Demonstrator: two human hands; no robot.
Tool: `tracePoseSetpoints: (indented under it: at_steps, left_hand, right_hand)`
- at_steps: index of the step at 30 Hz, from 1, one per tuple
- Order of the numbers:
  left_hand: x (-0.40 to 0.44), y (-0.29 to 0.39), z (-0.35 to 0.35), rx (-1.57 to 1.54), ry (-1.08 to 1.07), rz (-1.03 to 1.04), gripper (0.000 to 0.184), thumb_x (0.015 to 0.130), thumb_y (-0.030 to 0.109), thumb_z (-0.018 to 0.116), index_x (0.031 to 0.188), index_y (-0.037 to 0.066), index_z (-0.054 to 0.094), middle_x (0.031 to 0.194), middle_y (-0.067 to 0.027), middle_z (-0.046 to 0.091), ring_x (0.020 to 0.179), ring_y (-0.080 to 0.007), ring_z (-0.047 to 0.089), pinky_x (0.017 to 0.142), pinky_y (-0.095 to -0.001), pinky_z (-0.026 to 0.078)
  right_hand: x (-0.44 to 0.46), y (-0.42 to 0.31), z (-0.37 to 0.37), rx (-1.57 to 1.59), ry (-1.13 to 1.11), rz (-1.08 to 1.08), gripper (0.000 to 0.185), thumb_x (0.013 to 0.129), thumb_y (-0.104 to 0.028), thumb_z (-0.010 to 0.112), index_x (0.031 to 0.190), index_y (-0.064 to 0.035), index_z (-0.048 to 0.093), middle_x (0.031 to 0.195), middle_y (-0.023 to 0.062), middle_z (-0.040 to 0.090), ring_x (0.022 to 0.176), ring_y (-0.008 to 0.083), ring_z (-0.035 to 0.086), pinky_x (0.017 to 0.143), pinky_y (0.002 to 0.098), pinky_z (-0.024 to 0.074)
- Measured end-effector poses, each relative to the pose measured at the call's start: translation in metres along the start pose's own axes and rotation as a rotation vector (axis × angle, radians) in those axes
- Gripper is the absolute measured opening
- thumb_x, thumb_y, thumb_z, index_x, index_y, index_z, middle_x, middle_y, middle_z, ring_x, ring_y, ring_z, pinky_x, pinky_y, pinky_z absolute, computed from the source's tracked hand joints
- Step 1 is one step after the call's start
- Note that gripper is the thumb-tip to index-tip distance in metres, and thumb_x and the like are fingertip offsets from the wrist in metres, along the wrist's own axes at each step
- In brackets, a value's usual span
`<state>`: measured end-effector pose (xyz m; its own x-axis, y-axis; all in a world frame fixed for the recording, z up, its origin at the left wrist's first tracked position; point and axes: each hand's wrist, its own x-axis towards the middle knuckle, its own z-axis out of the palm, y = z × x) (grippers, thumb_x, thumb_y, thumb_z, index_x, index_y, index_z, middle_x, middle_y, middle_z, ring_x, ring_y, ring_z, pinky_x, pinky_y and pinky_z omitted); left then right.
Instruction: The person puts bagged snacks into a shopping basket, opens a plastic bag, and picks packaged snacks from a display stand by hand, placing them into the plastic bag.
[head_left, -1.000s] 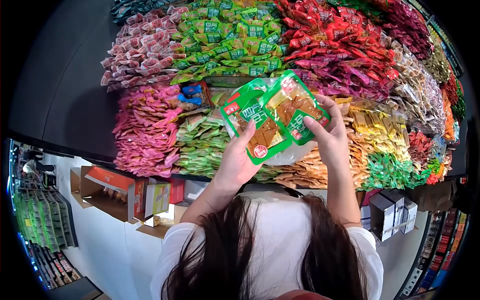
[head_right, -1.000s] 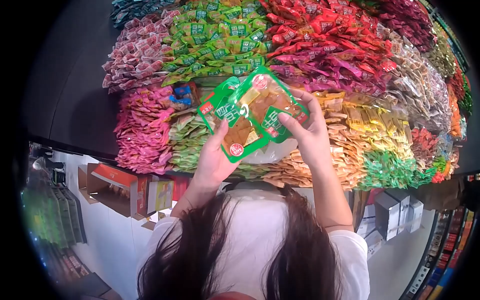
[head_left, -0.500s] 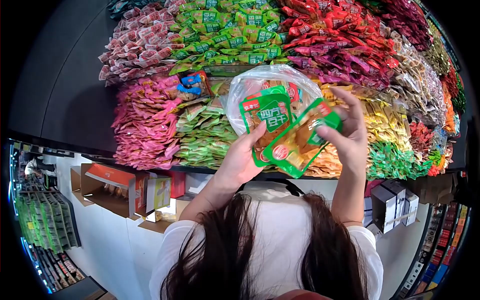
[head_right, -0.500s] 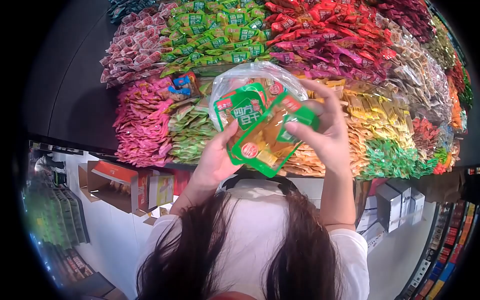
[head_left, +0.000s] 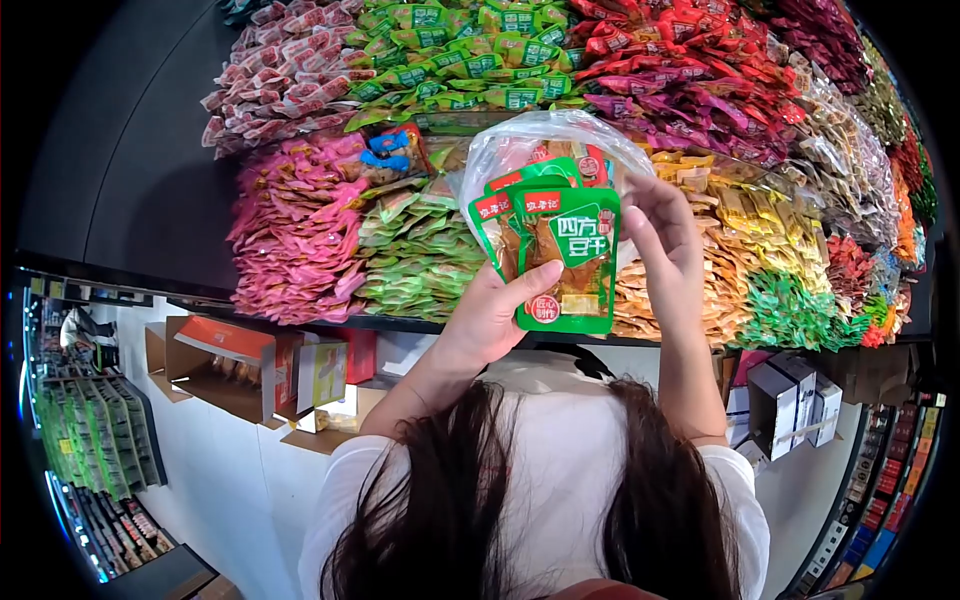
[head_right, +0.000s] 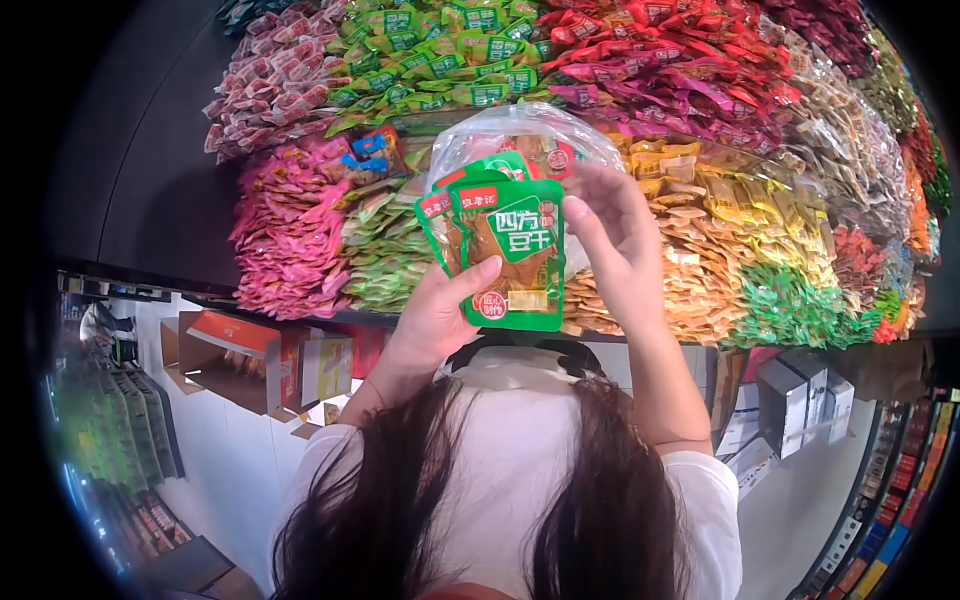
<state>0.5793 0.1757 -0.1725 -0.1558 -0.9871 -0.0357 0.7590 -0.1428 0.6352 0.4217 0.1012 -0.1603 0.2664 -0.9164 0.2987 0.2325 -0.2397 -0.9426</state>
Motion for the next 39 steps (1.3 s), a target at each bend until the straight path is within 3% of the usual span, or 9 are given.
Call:
tracePoseSetpoints:
  at_steps: [3,7,12,18,24,29,32,35,39]
  left_hand:
    - [-0.005,0.008,-0.005,0.011,0.022,-0.019,0.035,0.091,0.009,0.053,0.125,0.003,0.047,0.118,-0.0082,0.057,0.106,-0.0193,0.057,0.087,-0.0397,0.051]
    - [-0.010,0.015,-0.016,0.009,0.026,-0.021,0.035,0.091,0.009,0.053,0.125,0.004,0.047,0.118,-0.0080,0.057,0.107,-0.0188,0.057,0.088,-0.0388,0.050]
    - [-0.017,0.024,-0.031,0.083,0.020,-0.010,0.037,0.093,0.012,0.051,0.128,0.004,0.043,0.122,-0.0083,0.054,0.110,-0.0195,0.055,0.093,-0.0372,0.047]
    - [-0.020,0.041,-0.047,-0.274,0.005,-0.096,0.043,0.098,0.027,0.039,0.136,0.007,0.033,0.132,-0.0089,0.046,0.119,-0.0231,0.049,0.101,-0.0425,0.040]
    - [-0.018,0.041,-0.062,-0.209,-0.004,-0.118,0.047,0.098,0.035,0.037,0.136,0.007,0.033,0.134,-0.0091,0.045,0.122,-0.0237,0.046,0.103,-0.0434,0.037]
    - [-0.017,0.039,-0.054,-0.216,0.023,-0.129,0.051,0.098,0.040,0.033,0.136,0.005,0.034,0.135,-0.0142,0.043,0.123,-0.0287,0.044,0.103,-0.0465,0.036]
    - [-0.016,0.027,-0.056,-0.270,-0.129,-0.139,0.049,0.097,0.036,0.040,0.135,0.005,0.035,0.132,-0.0129,0.046,0.122,-0.0273,0.046,0.102,-0.0455,0.037]
    - [-0.014,0.018,-0.055,0.113,-0.114,-0.099,0.050,0.091,0.022,0.055,0.133,0.003,0.036,0.129,-0.0111,0.048,0.119,-0.0249,0.048,0.101,-0.0442,0.038]
    - [-0.013,0.013,-0.049,-0.033,-0.109,-0.145,0.047,0.092,0.021,0.053,0.132,0.002,0.037,0.129,-0.0121,0.048,0.118,-0.0255,0.048,0.100,-0.0444,0.039]
  right_hand:
    - [-0.008,0.004,-0.001,-0.066,-0.055,0.131,0.020,0.093,-0.016,0.053,0.103,0.0005,0.057,0.090,0.0023,0.057,0.082,0.0082,0.053,0.072,0.0235,0.0429]
    - [-0.012,0.003,0.017,-0.074,-0.086,0.135,0.013,0.089,-0.011,0.059,0.088,0.0017,0.059,0.089,0.0007,0.054,0.080,0.0069,0.053,0.072,0.0216,0.0418]
    - [-0.013,0.015,0.034,-0.158,-0.157,0.050,0.010,0.087,-0.009,0.062,0.089,-0.0004,0.057,0.090,0.0002,0.054,0.080,0.0063,0.053,0.071,0.0211,0.0423]
    - [-0.010,0.028,0.031,0.190,0.149,0.086,0.006,0.088,-0.008,0.058,0.092,-0.0063,0.054,0.093,-0.0005,0.058,0.087,0.0068,0.054,0.078,0.0225,0.0415]
    - [-0.017,0.013,0.024,0.344,0.184,0.100,0.007,0.089,-0.007,0.055,0.096,-0.0052,0.053,0.097,0.0016,0.060,0.090,0.0072,0.055,0.077,0.0220,0.0430]
    - [-0.030,0.015,0.044,0.165,0.189,0.141,0.007,0.088,-0.009,0.059,0.090,-0.0072,0.053,0.082,-0.0035,0.059,0.064,0.0010,0.048,0.053,0.0173,0.0357]
    - [-0.037,0.006,0.070,-0.066,0.148,0.118,0.010,0.085,-0.010,0.064,0.088,-0.0051,0.055,0.073,-0.0035,0.056,0.059,0.0007,0.045,0.050,0.0186,0.0329]
    - [-0.042,0.004,0.069,-0.598,0.111,-0.062,0.010,0.081,-0.008,0.067,0.078,-0.0015,0.060,0.070,-0.0003,0.052,0.058,0.0046,0.042,0.051,0.0203,0.0311]
    - [-0.039,0.012,0.043,-0.460,0.205,-0.185,0.008,0.082,-0.010,0.065,0.080,-0.0022,0.062,0.077,0.0006,0.053,0.062,0.0038,0.040,0.052,0.0202,0.0307]
